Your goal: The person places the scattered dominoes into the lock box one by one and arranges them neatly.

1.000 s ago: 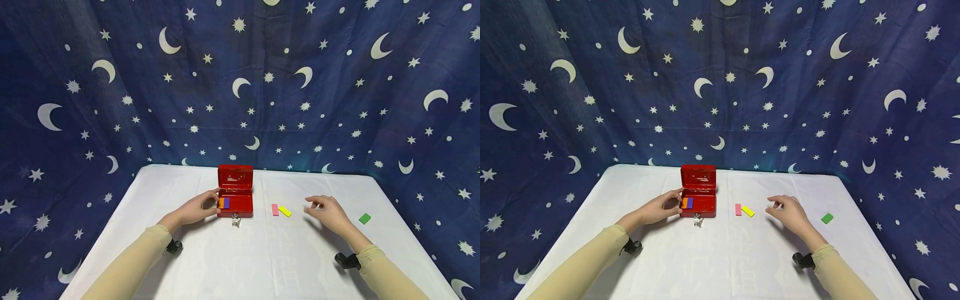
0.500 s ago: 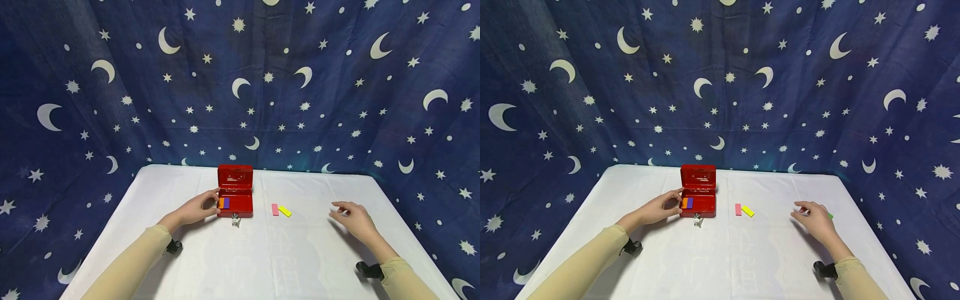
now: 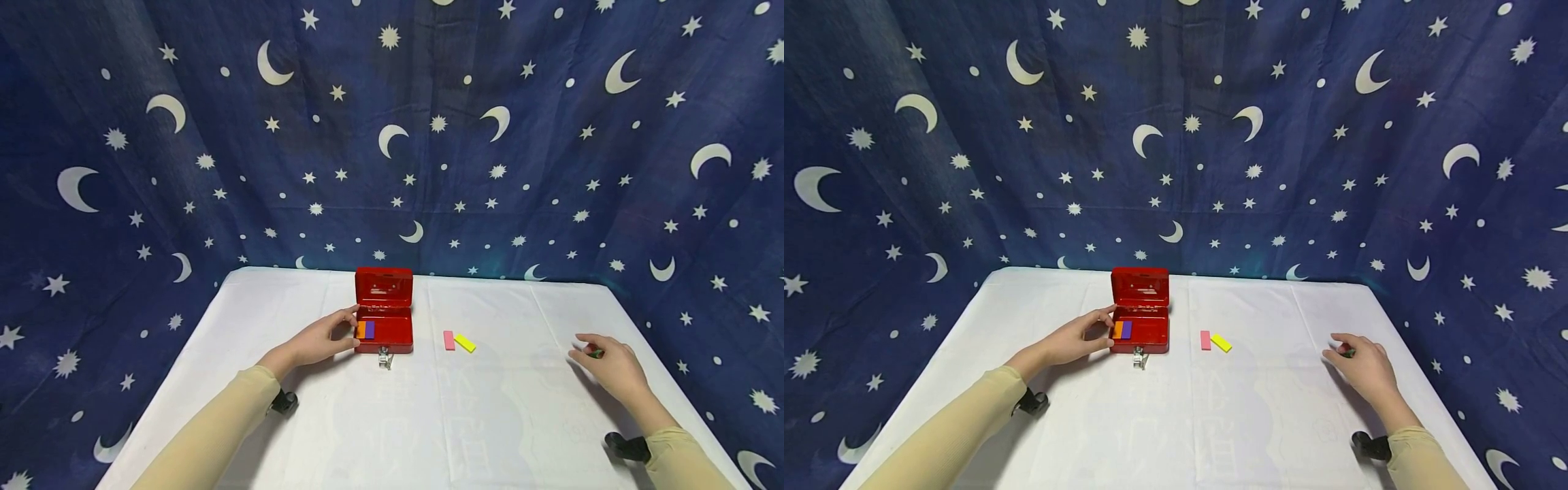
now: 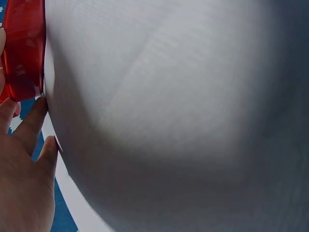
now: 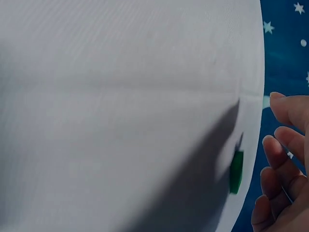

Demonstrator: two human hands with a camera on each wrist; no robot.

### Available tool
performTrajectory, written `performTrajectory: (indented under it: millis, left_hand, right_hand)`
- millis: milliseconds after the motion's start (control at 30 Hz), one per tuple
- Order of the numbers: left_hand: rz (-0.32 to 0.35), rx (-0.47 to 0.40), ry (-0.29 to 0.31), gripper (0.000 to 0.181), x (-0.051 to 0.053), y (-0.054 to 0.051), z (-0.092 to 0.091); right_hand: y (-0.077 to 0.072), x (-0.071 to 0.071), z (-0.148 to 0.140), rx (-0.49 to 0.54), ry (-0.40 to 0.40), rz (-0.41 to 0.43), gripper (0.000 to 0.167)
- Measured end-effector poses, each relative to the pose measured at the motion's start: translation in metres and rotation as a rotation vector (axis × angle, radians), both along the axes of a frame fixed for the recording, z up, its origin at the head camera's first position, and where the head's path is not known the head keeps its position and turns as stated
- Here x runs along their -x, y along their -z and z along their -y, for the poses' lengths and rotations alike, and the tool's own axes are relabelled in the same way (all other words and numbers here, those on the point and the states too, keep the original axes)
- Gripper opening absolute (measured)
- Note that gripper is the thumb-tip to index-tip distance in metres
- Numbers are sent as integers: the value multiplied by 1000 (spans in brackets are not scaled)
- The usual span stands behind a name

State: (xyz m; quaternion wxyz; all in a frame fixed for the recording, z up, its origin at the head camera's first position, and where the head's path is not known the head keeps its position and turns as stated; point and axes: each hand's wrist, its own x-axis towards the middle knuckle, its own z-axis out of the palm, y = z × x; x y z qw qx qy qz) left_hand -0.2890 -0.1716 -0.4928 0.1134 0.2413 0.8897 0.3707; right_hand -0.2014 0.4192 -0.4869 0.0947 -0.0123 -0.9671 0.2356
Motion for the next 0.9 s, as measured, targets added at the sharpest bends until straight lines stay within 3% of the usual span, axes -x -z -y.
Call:
performTrajectory:
  millis: [467,900]
  left_hand:
    - [-15,7,2,33,0,-1,0]
    - [-9,-4,2,35,1,1,2]
  right_hand:
    - [6,-7,-25,-5,113,80,64]
    - [12,-11,-33,32,181,99,71]
